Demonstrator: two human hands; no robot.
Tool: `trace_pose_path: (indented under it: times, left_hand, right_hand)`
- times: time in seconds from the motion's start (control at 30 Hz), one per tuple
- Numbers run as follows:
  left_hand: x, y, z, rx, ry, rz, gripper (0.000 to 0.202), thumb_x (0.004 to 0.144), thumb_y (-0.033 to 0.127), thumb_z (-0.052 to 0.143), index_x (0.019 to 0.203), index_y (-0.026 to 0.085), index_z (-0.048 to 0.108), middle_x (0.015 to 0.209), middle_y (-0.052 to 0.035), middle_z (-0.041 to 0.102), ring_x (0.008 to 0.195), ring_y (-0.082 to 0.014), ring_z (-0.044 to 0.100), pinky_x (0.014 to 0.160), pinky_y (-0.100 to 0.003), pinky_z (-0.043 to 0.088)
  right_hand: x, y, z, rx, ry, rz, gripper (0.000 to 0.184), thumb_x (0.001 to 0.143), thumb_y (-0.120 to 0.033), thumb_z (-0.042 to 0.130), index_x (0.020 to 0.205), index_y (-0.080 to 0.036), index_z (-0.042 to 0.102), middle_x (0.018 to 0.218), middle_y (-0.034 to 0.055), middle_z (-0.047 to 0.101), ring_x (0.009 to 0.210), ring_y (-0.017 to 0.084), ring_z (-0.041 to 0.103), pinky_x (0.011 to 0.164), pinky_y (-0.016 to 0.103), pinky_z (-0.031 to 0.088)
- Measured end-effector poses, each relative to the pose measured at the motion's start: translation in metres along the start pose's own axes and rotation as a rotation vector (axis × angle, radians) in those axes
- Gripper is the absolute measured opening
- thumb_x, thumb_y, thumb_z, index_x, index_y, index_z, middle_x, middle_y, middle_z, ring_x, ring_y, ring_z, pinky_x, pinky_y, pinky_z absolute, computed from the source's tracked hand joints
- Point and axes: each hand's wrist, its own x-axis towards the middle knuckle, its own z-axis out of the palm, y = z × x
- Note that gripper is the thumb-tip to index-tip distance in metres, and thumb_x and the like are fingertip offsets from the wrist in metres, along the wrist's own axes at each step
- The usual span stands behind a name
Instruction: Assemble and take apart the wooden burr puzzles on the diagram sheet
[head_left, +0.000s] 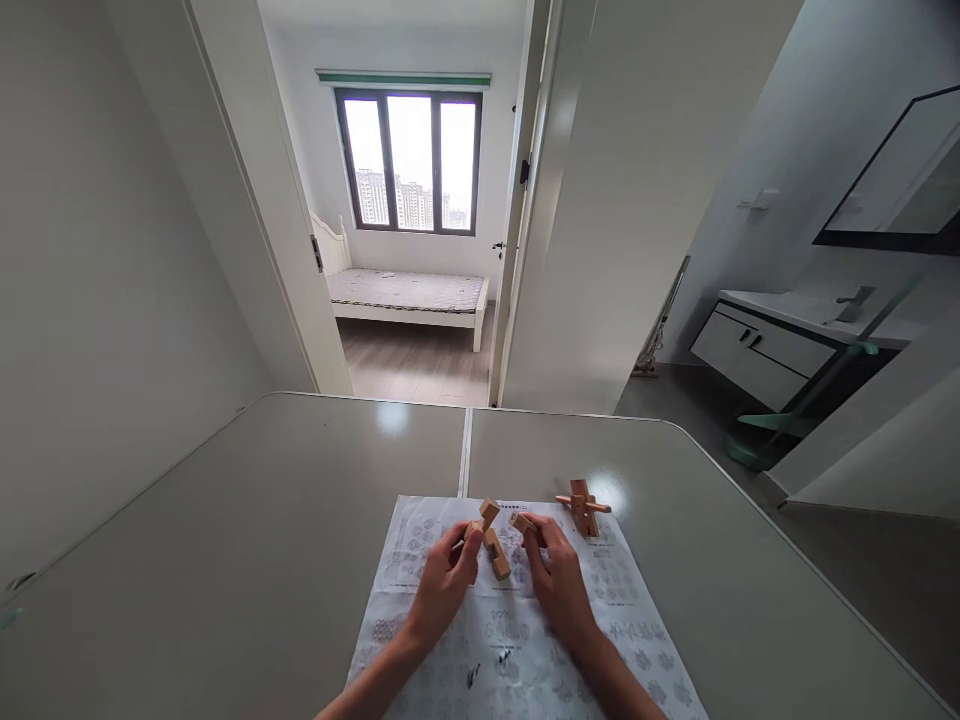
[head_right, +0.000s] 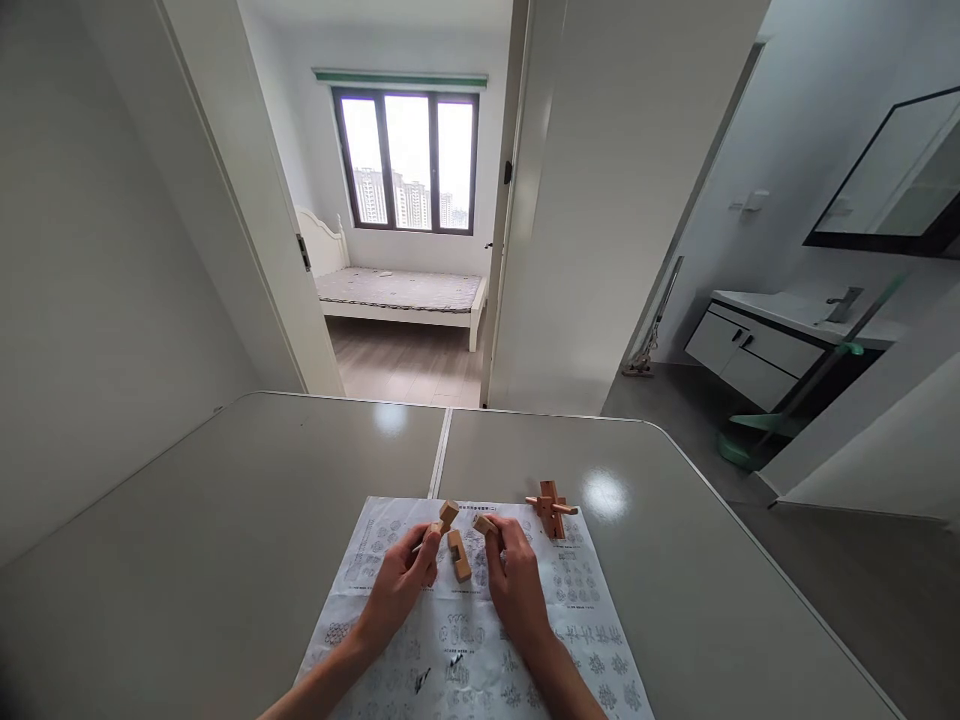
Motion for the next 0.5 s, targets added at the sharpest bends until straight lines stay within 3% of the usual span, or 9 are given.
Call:
trace_pose_path:
  times: [0.33,0.5]
  left_hand:
    - [-0.0010,0.0057,0.0007,0.027,-0.038,0.025,0.052,0.093,0.068,0.062,0.088,0.017,0.063,0.065,0.0047,0.047,0.054,-0.0094,0.040,0.053,-0.023,0.033]
    - [-0.0014,0.0025,0.0003,0.046,-0.058,0.012,0.052,0.095,0.067,0.061,0.100,0.016,0.065,0.064,0.0050,0.047,0.054,-0.0103,0.040,0.053,-0.023,0.032]
  right_hand:
    - [-0.0002,-0.0047,-0.0014,0.008,0.064,0.086,0.040,0.110,-0.052,0.038,0.119,-0.023,0.065,0.115,0.0106,0.072,0.107,0.029,0.066,0.095,0.043,0.051]
    - [-0.0021,-0.0068,-0.0016,0.066,0.040,0.112,0.039,0.110,-0.051,0.038,0.118,-0.024,0.064,0.112,0.0093,0.071,0.102,0.028,0.065,0.091,0.042,0.051]
